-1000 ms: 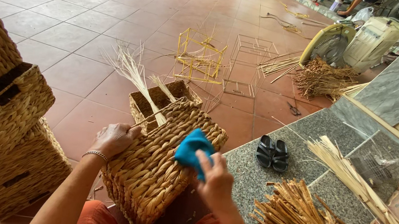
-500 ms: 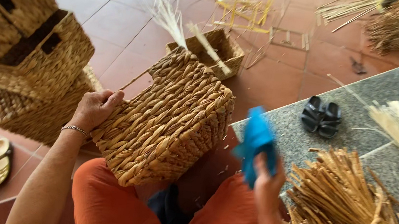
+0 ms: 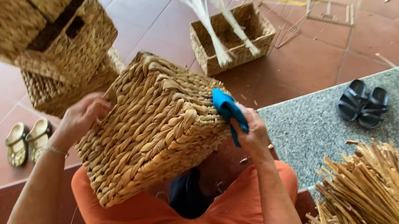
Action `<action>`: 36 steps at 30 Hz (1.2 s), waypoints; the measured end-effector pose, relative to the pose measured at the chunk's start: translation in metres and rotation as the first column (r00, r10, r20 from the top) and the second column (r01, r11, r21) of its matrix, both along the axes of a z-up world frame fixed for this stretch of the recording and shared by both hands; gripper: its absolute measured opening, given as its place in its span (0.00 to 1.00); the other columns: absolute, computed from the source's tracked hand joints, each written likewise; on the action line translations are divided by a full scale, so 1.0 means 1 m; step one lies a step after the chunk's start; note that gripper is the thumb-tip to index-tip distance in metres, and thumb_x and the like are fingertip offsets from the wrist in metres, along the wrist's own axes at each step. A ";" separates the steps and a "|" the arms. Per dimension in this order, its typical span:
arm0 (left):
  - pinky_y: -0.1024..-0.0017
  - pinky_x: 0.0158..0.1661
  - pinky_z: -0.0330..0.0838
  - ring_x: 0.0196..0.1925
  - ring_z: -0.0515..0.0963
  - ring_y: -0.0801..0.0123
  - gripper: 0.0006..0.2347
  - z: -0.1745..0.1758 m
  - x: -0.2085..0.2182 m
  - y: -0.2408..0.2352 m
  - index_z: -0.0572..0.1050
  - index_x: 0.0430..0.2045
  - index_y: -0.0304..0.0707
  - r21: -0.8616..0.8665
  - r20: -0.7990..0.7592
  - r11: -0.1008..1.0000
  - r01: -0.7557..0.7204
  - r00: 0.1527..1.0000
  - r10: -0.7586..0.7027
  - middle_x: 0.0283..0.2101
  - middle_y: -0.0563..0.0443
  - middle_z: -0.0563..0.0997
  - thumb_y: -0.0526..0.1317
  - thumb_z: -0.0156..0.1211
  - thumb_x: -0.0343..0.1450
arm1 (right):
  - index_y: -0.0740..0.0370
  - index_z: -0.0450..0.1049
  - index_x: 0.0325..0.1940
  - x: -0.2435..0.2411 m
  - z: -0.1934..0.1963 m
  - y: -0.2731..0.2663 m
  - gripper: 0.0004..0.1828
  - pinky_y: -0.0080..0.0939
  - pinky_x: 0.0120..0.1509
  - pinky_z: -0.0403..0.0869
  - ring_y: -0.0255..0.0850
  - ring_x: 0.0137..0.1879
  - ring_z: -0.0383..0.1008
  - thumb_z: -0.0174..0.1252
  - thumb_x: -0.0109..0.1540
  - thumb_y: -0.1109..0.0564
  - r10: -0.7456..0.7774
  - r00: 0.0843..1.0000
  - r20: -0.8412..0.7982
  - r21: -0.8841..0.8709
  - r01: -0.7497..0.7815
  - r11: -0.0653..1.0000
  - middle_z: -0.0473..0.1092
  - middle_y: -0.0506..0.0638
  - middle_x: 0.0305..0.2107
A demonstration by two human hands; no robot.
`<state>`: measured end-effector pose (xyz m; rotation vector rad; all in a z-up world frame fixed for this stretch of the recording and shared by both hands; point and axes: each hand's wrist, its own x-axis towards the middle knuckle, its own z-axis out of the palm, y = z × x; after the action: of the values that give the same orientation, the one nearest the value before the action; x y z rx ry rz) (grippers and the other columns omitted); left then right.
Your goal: The person wipes the surface of a rectangular woven basket with a blue cloth. They rotate the basket to clean different sides and edges, then briefly use scissors to trim a loose strand before resuming wiping.
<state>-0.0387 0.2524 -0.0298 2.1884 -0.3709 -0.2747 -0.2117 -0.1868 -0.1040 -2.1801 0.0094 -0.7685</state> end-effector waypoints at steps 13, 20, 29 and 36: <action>0.63 0.33 0.66 0.31 0.68 0.66 0.24 0.040 0.026 -0.125 0.77 0.29 0.27 0.002 0.280 0.986 -0.164 0.947 0.157 0.26 0.41 0.73 0.55 0.57 0.81 | 0.56 0.74 0.62 -0.016 -0.102 -0.049 0.22 0.47 0.54 0.75 0.51 0.50 0.80 0.65 0.63 0.56 -0.186 0.936 -0.298 0.108 0.227 0.968 0.77 0.58 0.47; 0.80 0.31 0.69 0.28 0.72 0.83 0.17 0.042 0.006 -0.083 0.81 0.30 0.39 -0.476 -0.088 0.863 -0.170 0.985 0.145 0.28 0.62 0.80 0.54 0.55 0.76 | 0.65 0.75 0.60 -0.042 -0.210 -0.115 0.20 0.44 0.47 0.80 0.44 0.45 0.80 0.60 0.67 0.52 -0.141 0.906 -0.399 0.868 0.422 0.260 0.78 0.52 0.46; 0.79 0.34 0.65 0.30 0.69 0.82 0.14 0.063 -0.021 -0.079 0.80 0.30 0.35 -0.329 -0.001 0.935 -0.133 0.990 0.140 0.30 0.60 0.76 0.48 0.56 0.78 | 0.64 0.68 0.67 -0.007 -0.256 -0.088 0.28 0.49 0.68 0.72 0.45 0.58 0.75 0.53 0.69 0.44 0.186 0.974 -0.128 0.975 0.158 -0.155 0.73 0.52 0.57; 0.77 0.33 0.62 0.29 0.66 0.81 0.11 0.052 -0.030 -0.079 0.72 0.25 0.36 -0.675 -0.131 0.729 -0.113 0.991 0.033 0.27 0.61 0.71 0.40 0.59 0.77 | 0.63 0.63 0.71 -0.033 -0.184 -0.099 0.31 0.54 0.72 0.71 0.49 0.64 0.71 0.48 0.69 0.43 -0.055 0.998 -0.030 0.987 0.021 -0.160 0.70 0.55 0.61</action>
<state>-0.0682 0.1732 0.0217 1.4407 -0.2637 -0.1734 -0.2451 -0.2858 -0.2877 -0.5136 0.5249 -0.4449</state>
